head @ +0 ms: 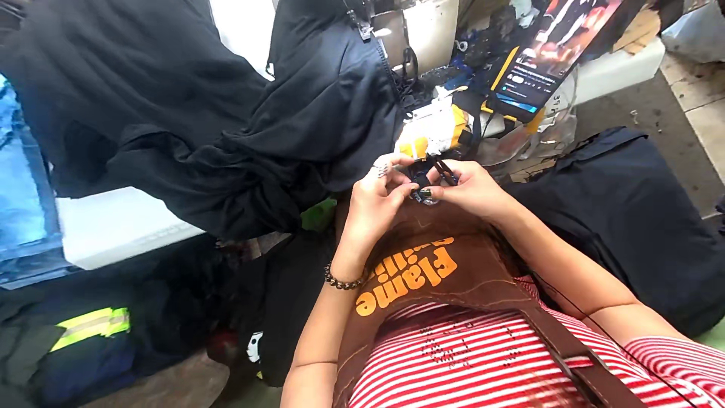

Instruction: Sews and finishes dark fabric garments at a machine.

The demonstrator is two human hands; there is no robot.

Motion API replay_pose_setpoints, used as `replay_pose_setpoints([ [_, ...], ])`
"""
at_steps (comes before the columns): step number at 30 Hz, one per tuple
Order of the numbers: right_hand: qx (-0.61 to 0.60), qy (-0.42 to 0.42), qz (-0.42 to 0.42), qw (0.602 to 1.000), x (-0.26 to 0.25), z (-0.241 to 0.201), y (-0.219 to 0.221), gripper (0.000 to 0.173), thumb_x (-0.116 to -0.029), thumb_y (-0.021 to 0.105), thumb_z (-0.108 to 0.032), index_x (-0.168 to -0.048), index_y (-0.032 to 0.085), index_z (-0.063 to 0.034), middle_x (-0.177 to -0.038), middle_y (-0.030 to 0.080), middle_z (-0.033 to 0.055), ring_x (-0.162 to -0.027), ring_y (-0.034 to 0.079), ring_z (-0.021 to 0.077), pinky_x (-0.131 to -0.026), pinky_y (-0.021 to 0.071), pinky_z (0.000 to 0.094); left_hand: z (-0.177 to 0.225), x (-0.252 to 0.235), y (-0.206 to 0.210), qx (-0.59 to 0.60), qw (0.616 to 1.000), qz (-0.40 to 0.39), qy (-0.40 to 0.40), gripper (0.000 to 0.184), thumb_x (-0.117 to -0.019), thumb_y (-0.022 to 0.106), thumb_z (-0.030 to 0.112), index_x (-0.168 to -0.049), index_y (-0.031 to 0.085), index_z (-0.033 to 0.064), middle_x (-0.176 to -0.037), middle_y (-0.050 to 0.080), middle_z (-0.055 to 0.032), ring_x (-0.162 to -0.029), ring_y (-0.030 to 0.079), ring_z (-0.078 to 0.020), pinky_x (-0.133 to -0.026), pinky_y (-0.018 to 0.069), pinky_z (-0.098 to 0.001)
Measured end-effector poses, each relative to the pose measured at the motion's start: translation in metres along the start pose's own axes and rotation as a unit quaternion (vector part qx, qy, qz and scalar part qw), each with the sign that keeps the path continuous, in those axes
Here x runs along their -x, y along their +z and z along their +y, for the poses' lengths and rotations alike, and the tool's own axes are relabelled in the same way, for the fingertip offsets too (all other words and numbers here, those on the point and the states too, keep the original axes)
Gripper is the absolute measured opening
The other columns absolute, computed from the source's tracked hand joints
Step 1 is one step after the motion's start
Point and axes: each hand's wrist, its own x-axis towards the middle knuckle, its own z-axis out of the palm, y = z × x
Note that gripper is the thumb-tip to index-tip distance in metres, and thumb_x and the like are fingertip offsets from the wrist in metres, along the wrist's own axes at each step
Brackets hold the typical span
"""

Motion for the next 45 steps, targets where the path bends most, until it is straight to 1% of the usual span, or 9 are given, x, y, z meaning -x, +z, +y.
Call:
replay_pose_setpoints([
  [4,-0.075,0.028,0.052,0.995,0.000,-0.004,0.010,0.011,-0.0890,0.076,-0.007,-0.098,0.069,-0.0082,-0.069,0.061,-0.0011,-0.051,0.048,0.0019,-0.044,0.0379,0.0162,0.005,0.006,0.005,0.166,0.981,0.061,-0.080,0.057,-0.0867,0.071,-0.011,-0.137,0.053,0.0104,-0.098,0.074,-0.0068,-0.078,0.072,-0.0136,-0.069,0.0615,-0.0271],
  [8,-0.129,0.049,0.053,0.989,0.000,-0.005,0.016,0.011,-0.0887,0.076,-0.005,-0.098,0.069,-0.0074,-0.072,0.064,0.0008,-0.052,0.051,0.0029,-0.045,0.0411,0.0166,0.003,0.012,0.013,0.248,0.953,0.104,-0.142,0.055,-0.0847,0.073,-0.012,-0.133,0.057,0.0077,-0.092,0.074,-0.0085,-0.073,0.072,-0.0152,-0.067,0.0631,-0.0297],
  [10,-0.133,0.060,0.042,0.988,0.000,-0.005,0.017,0.011,-0.0896,0.075,-0.005,-0.099,0.069,-0.0076,-0.075,0.065,0.0006,-0.055,0.053,0.0030,-0.048,0.0434,0.0168,0.003,0.014,0.013,0.248,0.951,0.116,-0.143,0.054,-0.0838,0.073,-0.013,-0.132,0.057,0.0068,-0.090,0.073,-0.0081,-0.071,0.072,-0.0146,-0.065,0.0624,-0.0286],
  [13,-0.173,0.076,0.034,0.981,0.000,-0.006,0.017,0.009,-0.0990,0.065,-0.009,-0.107,0.070,-0.0069,-0.066,0.058,-0.0012,-0.044,0.041,0.0011,-0.040,0.0350,0.0153,0.005,0.016,0.009,0.260,0.947,0.122,-0.146,0.058,-0.0834,0.073,-0.014,-0.134,0.054,0.0076,-0.089,0.071,-0.0074,-0.069,0.071,-0.0144,-0.064,0.0625,-0.0292],
  [17,-0.213,0.077,0.037,0.973,0.000,-0.009,0.014,0.018,-0.1053,0.053,-0.010,-0.109,0.070,-0.0044,-0.080,0.069,0.0024,-0.043,0.041,-0.0008,-0.040,0.0358,0.0141,0.005,0.018,0.007,0.265,0.943,0.132,-0.152,0.059,-0.0823,0.073,-0.015,-0.133,0.052,0.0085,-0.087,0.071,-0.0064,-0.069,0.070,-0.0137,-0.065,0.0622,-0.0285],
  [20,-0.221,0.073,0.039,0.972,0.000,-0.010,0.014,0.019,-0.1053,0.052,-0.008,-0.110,0.070,-0.0033,-0.085,0.072,0.0041,-0.044,0.041,-0.0011,-0.040,0.0354,0.0137,0.005,0.019,0.008,0.272,0.940,0.140,-0.153,0.059,-0.0815,0.073,-0.015,-0.130,0.052,0.0089,-0.086,0.071,-0.0059,-0.069,0.070,-0.0135,-0.065,0.0619,-0.0280],
  [25,-0.240,0.076,0.033,0.967,-0.004,-0.007,0.014,0.017,-0.1037,0.054,-0.006,-0.109,0.069,-0.0003,-0.083,0.073,0.0035,-0.045,0.042,-0.0028,-0.041,0.0358,0.0134,0.005,0.023,0.008,0.274,0.940,0.139,-0.148,0.055,-0.0840,0.073,-0.013,-0.128,0.050,0.0107,-0.089,0.070,-0.0056,-0.070,0.070,-0.0130,-0.065,0.0615,-0.0278],
  [37,-0.194,0.072,0.038,0.978,-0.007,-0.007,0.014,0.015,-0.1022,0.058,-0.007,-0.110,0.070,-0.0020,-0.085,0.070,0.0017,-0.046,0.041,-0.0019,-0.042,0.0344,0.0136,0.003,0.018,0.011,0.270,0.936,0.147,-0.170,0.052,-0.0833,0.072,-0.015,-0.121,0.048,0.0122,-0.087,0.069,-0.0040,-0.068,0.068,-0.0116,-0.061,0.0590,-0.0250],
  [45,-0.156,0.049,0.042,0.986,-0.013,-0.005,0.015,0.013,-0.0986,0.063,-0.005,-0.109,0.070,-0.0037,-0.076,0.063,-0.0037,-0.051,0.044,-0.0019,-0.046,0.0378,0.0140,0.002,0.015,0.011,0.271,0.936,0.141,-0.174,0.052,-0.0831,0.071,-0.015,-0.120,0.048,0.0124,-0.086,0.068,-0.0035,-0.067,0.067,-0.0110,-0.060,0.0582,-0.0242],
])
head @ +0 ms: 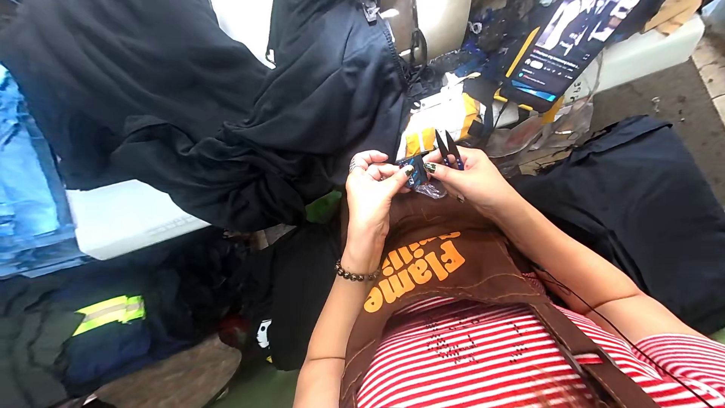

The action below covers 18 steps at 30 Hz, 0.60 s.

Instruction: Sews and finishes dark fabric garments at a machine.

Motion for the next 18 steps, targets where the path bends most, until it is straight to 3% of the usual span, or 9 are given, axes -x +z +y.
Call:
replay_pose_setpoints([
  [7,0.046,-0.012,-0.004,0.999,-0.015,-0.004,0.002,0.011,-0.0966,0.065,-0.006,-0.106,0.070,-0.0035,-0.078,0.063,-0.0036,-0.056,0.048,-0.0017,-0.051,0.0415,0.0149,0.003,-0.012,0.001,-0.017,1.000,0.004,0.008,0.053,-0.0807,0.071,-0.017,-0.119,0.049,0.0115,-0.082,0.068,-0.0026,-0.063,0.066,-0.0097,-0.056,0.0564,-0.0223],
  [11,0.087,-0.066,0.001,0.994,-0.032,-0.020,0.004,0.003,-0.0930,0.069,-0.005,-0.095,0.070,-0.0059,-0.075,0.064,-0.0058,-0.059,0.054,-0.0029,-0.055,0.0453,0.0149,0.020,-0.022,0.001,-0.036,0.998,-0.009,0.042,0.052,-0.0816,0.072,-0.016,-0.118,0.049,0.0120,-0.083,0.067,-0.0025,-0.065,0.066,-0.0101,-0.058,0.0572,-0.0234],
  [14,0.092,-0.071,0.014,0.993,-0.049,-0.038,0.007,0.002,-0.0921,0.067,-0.007,-0.092,0.068,-0.0089,-0.067,0.057,-0.0078,-0.051,0.046,-0.0030,-0.048,0.0388,0.0145,0.037,-0.039,0.002,-0.079,0.992,-0.012,0.099,0.052,-0.0800,0.073,-0.015,-0.117,0.049,0.0127,-0.080,0.066,-0.0029,-0.061,0.065,-0.0111,-0.053,0.0573,-0.0243],
  [16,0.033,-0.049,0.013,0.998,-0.063,-0.048,0.008,0.004,-0.0912,0.066,-0.006,-0.090,0.065,-0.0088,-0.061,0.052,-0.0065,-0.045,0.040,0.0002,-0.043,0.0350,0.0166,0.046,-0.050,0.002,-0.144,0.974,0.002,0.173,0.052,-0.0816,0.076,-0.011,-0.120,0.050,0.0116,-0.091,0.070,-0.0025,-0.070,0.069,-0.0105,-0.058,0.0598,-0.0242],
  [18,-0.046,-0.005,0.013,0.999,-0.075,-0.058,0.009,0.006,-0.0918,0.063,-0.004,-0.090,0.061,-0.0093,-0.056,0.046,-0.0055,-0.043,0.038,0.0017,-0.041,0.0330,0.0169,0.050,-0.061,-0.001,-0.255,0.921,0.023,0.294,0.050,-0.0841,0.080,-0.001,-0.126,0.053,0.0061,-0.121,0.068,-0.0040,-0.105,0.069,-0.0121,-0.082,0.0613,-0.0269],
])
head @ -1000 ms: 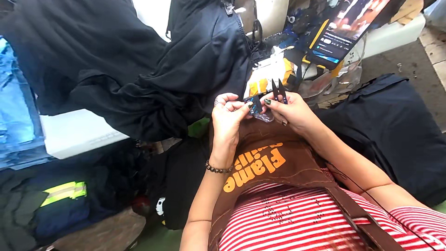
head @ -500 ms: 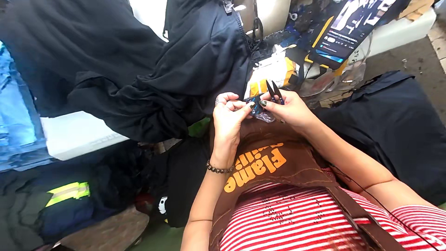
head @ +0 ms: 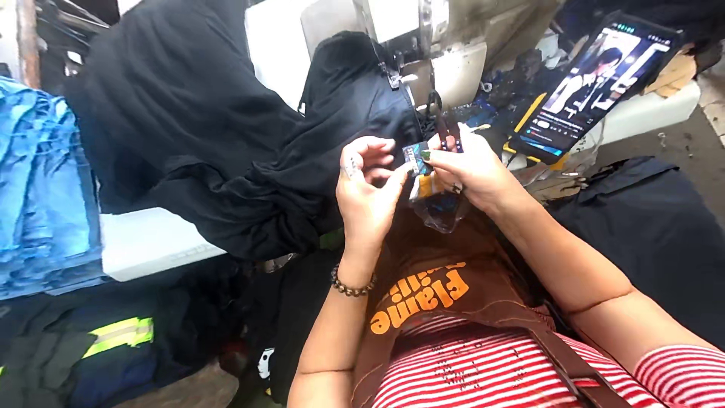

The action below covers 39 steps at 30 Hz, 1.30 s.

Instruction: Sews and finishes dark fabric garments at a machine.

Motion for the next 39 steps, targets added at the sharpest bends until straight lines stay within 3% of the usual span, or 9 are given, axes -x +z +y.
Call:
replay_pose_setpoints([
  [3,-0.077,0.040,-0.012,0.996,-0.012,-0.009,-0.001,0.011,-0.0961,0.058,-0.003,-0.087,0.057,-0.0091,-0.054,0.045,-0.0043,-0.041,0.039,0.0019,-0.040,0.0358,0.0164,-0.012,-0.010,-0.001,-0.182,0.963,-0.001,0.198,0.029,-0.0906,0.077,0.011,-0.117,0.070,0.0017,-0.139,0.060,-0.0191,-0.134,0.054,-0.0316,-0.111,0.0454,-0.0457],
  [8,-0.108,0.071,-0.053,0.990,-0.009,-0.007,-0.002,0.008,-0.0981,0.060,-0.012,-0.090,0.061,-0.0107,-0.055,0.046,-0.0028,-0.040,0.037,0.0009,-0.039,0.0344,0.0147,-0.033,-0.005,0.008,-0.315,0.878,0.031,0.359,0.019,-0.0987,0.063,0.005,-0.115,0.072,0.0030,-0.129,0.068,-0.0141,-0.130,0.056,-0.0320,-0.113,0.0386,-0.0471],
  [13,0.050,-0.029,0.027,0.998,-0.012,-0.002,-0.003,0.004,-0.0995,0.061,-0.015,-0.099,0.063,-0.0118,-0.061,0.049,-0.0022,-0.042,0.039,0.0025,-0.040,0.0349,0.0163,-0.040,-0.011,0.010,-0.275,0.897,0.058,0.341,0.011,-0.0938,0.070,0.006,-0.103,0.076,0.0036,-0.113,0.074,-0.0129,-0.120,0.063,-0.0299,-0.108,0.0442,-0.0445],
  [16,0.250,-0.169,0.067,0.951,-0.021,0.007,-0.010,0.027,-0.0973,0.068,-0.012,-0.124,0.065,-0.0093,-0.111,0.071,0.0014,-0.091,0.067,0.0030,-0.080,0.0559,0.0205,-0.035,-0.027,0.004,-0.250,0.916,0.100,0.298,0.012,-0.0916,0.072,0.006,-0.102,0.076,0.0010,-0.113,0.073,-0.0176,-0.118,0.065,-0.0311,-0.105,0.0500,-0.0438],
  [17,0.262,-0.164,0.044,0.950,-0.022,0.010,-0.013,0.031,-0.0963,0.069,-0.011,-0.127,0.063,-0.0081,-0.112,0.071,0.0026,-0.094,0.067,0.0044,-0.083,0.0570,0.0228,-0.031,-0.034,0.002,-0.245,0.919,0.116,0.287,0.014,-0.0912,0.072,0.005,-0.103,0.076,0.0000,-0.114,0.072,-0.0186,-0.118,0.065,-0.0310,-0.104,0.0510,-0.0424],
  [19,0.257,-0.118,0.020,0.959,-0.019,0.020,-0.014,0.018,-0.0946,0.071,-0.013,-0.111,0.069,-0.0081,-0.085,0.067,0.0011,-0.066,0.059,0.0051,-0.058,0.0503,0.0233,-0.022,-0.047,0.001,-0.239,0.921,0.129,0.281,0.015,-0.0910,0.073,0.004,-0.105,0.074,-0.0007,-0.115,0.071,-0.0176,-0.119,0.063,-0.0281,-0.102,0.0508,-0.0383],
  [21,0.238,-0.114,-0.015,0.964,-0.016,0.033,-0.017,0.008,-0.0958,0.068,-0.015,-0.095,0.067,-0.0068,-0.067,0.056,-0.0021,-0.054,0.050,0.0030,-0.049,0.0427,0.0204,-0.020,-0.056,0.002,-0.254,0.915,0.099,0.297,0.013,-0.0916,0.072,0.003,-0.104,0.074,-0.0014,-0.116,0.071,-0.0179,-0.121,0.062,-0.0289,-0.103,0.0486,-0.0392],
  [26,0.183,-0.097,-0.020,0.978,-0.002,0.036,-0.022,0.006,-0.0946,0.070,-0.012,-0.097,0.069,-0.0072,-0.072,0.062,-0.0045,-0.060,0.055,0.0006,-0.055,0.0484,0.0181,-0.051,-0.071,0.007,-0.310,0.879,0.019,0.363,0.017,-0.0949,0.067,0.007,-0.107,0.077,0.0014,-0.116,0.074,-0.0195,-0.118,0.067,-0.0322,-0.106,0.0472,-0.0423],
  [39,0.182,-0.088,-0.027,0.979,-0.001,0.036,-0.021,0.009,-0.0949,0.070,-0.010,-0.103,0.072,-0.0057,-0.082,0.069,-0.0025,-0.070,0.063,0.0014,-0.065,0.0545,0.0196,-0.038,-0.057,0.002,-0.359,0.882,-0.027,0.303,0.020,-0.0941,0.067,0.004,-0.111,0.075,-0.0018,-0.120,0.071,-0.0208,-0.121,0.065,-0.0347,-0.110,0.0461,-0.0464],
])
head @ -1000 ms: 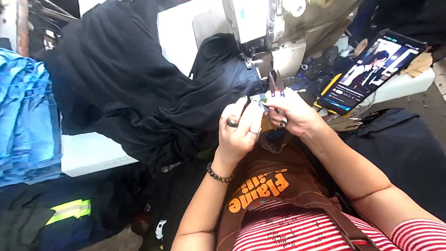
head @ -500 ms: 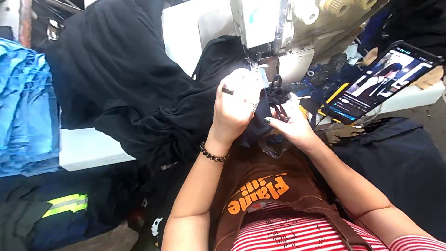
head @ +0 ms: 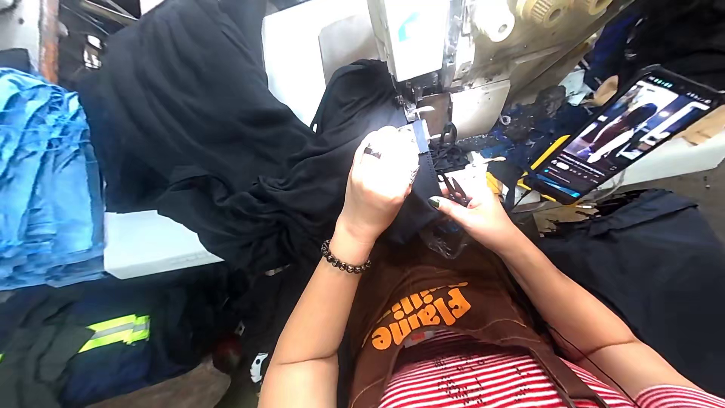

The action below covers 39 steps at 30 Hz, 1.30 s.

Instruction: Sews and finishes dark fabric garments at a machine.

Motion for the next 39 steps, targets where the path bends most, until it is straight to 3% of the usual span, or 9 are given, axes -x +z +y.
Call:
replay_pose_setpoints([
  [11,-0.044,0.000,0.022,0.999,0.012,-0.012,-0.007,0.002,-0.0939,0.069,-0.011,-0.092,0.068,-0.0120,-0.065,0.058,-0.0094,-0.051,0.047,-0.0020,-0.049,0.0418,0.0149,0.028,-0.012,-0.005,0.000,0.996,-0.022,-0.084,0.024,-0.0971,0.064,0.012,-0.113,0.072,-0.0039,-0.123,0.070,-0.0208,-0.123,0.064,-0.0348,-0.108,0.0486,-0.0453],
  [15,0.001,-0.029,0.033,0.999,0.012,-0.015,-0.002,0.002,-0.0929,0.069,-0.008,-0.092,0.070,-0.0096,-0.070,0.061,-0.0092,-0.057,0.051,-0.0043,-0.054,0.0450,0.0133,0.026,-0.014,-0.006,0.007,0.996,-0.028,-0.090,0.024,-0.0973,0.064,0.013,-0.113,0.072,-0.0035,-0.122,0.070,-0.0204,-0.123,0.064,-0.0344,-0.108,0.0486,-0.0447],
  [18,0.077,-0.063,0.045,0.994,0.002,-0.019,0.007,0.010,-0.0929,0.068,-0.009,-0.100,0.073,-0.0037,-0.085,0.068,-0.0040,-0.075,0.062,-0.0037,-0.069,0.0540,0.0147,0.015,-0.012,-0.009,0.049,0.994,-0.038,-0.095,0.028,-0.0965,0.065,0.013,-0.118,0.071,-0.0050,-0.127,0.068,-0.0223,-0.127,0.061,-0.0356,-0.110,0.0471,-0.0453],
  [23,0.268,-0.217,0.082,0.935,-0.036,-0.032,0.026,0.017,-0.0965,0.064,-0.011,-0.104,0.073,0.0011,-0.094,0.068,0.0114,-0.083,0.066,0.0170,-0.072,0.0561,0.0310,-0.028,-0.036,-0.002,0.077,0.980,-0.111,-0.147,0.029,-0.1024,0.053,0.014,-0.123,0.070,0.0012,-0.134,0.067,-0.0134,-0.137,0.056,-0.0294,-0.122,0.0293,-0.0524],
  [27,0.401,-0.269,0.126,0.867,-0.064,-0.057,0.043,0.013,-0.0936,0.067,-0.012,-0.099,0.073,-0.0022,-0.094,0.070,0.0158,-0.081,0.071,0.0286,-0.061,0.0565,0.0402,-0.074,-0.065,0.007,0.063,0.964,-0.138,-0.218,0.030,-0.0985,0.059,0.025,-0.117,0.071,0.0056,-0.133,0.067,-0.0138,-0.134,0.057,-0.0311,-0.117,0.0338,-0.0573],
  [29,0.426,-0.239,0.122,0.864,-0.071,-0.069,0.048,0.014,-0.0949,0.067,-0.013,-0.102,0.073,-0.0039,-0.095,0.068,0.0164,-0.079,0.070,0.0304,-0.056,0.0541,0.0425,-0.086,-0.062,0.006,0.090,0.952,-0.105,-0.274,0.045,-0.0922,0.069,0.029,-0.128,0.065,0.0020,-0.143,0.055,-0.0232,-0.136,0.049,-0.0378,-0.113,0.0394,-0.0518],
  [32,0.423,-0.230,0.109,0.870,-0.070,-0.070,0.049,0.016,-0.0966,0.066,-0.014,-0.108,0.074,-0.0071,-0.102,0.067,0.0160,-0.084,0.069,0.0299,-0.060,0.0554,0.0422,-0.091,-0.035,0.005,0.159,0.926,0.018,-0.343,0.078,-0.0812,0.081,0.028,-0.146,0.048,-0.0014,-0.147,0.049,-0.0250,-0.139,0.045,-0.0335,-0.115,0.0386,-0.0425],
  [36,0.367,-0.256,0.063,0.892,-0.046,-0.046,0.038,0.018,-0.0935,0.071,-0.010,-0.111,0.075,-0.0062,-0.103,0.069,0.0148,-0.088,0.070,0.0265,-0.069,0.0592,0.0409,-0.034,0.021,-0.009,0.245,0.881,0.151,-0.376,0.088,-0.0810,0.081,0.010,-0.155,0.033,0.0036,-0.137,0.054,-0.0151,-0.122,0.057,-0.0207,-0.099,0.0518,-0.0321],
  [39,0.327,-0.208,0.008,0.922,-0.031,-0.027,0.015,0.027,-0.0939,0.072,-0.012,-0.120,0.072,-0.0055,-0.111,0.068,0.0143,-0.097,0.069,0.0260,-0.080,0.0586,0.0451,0.004,0.054,-0.009,0.285,0.855,0.204,-0.383,0.100,-0.0770,0.089,0.014,-0.157,0.028,0.0064,-0.137,0.052,-0.0104,-0.119,0.058,-0.0163,-0.096,0.0542,-0.0309],
])
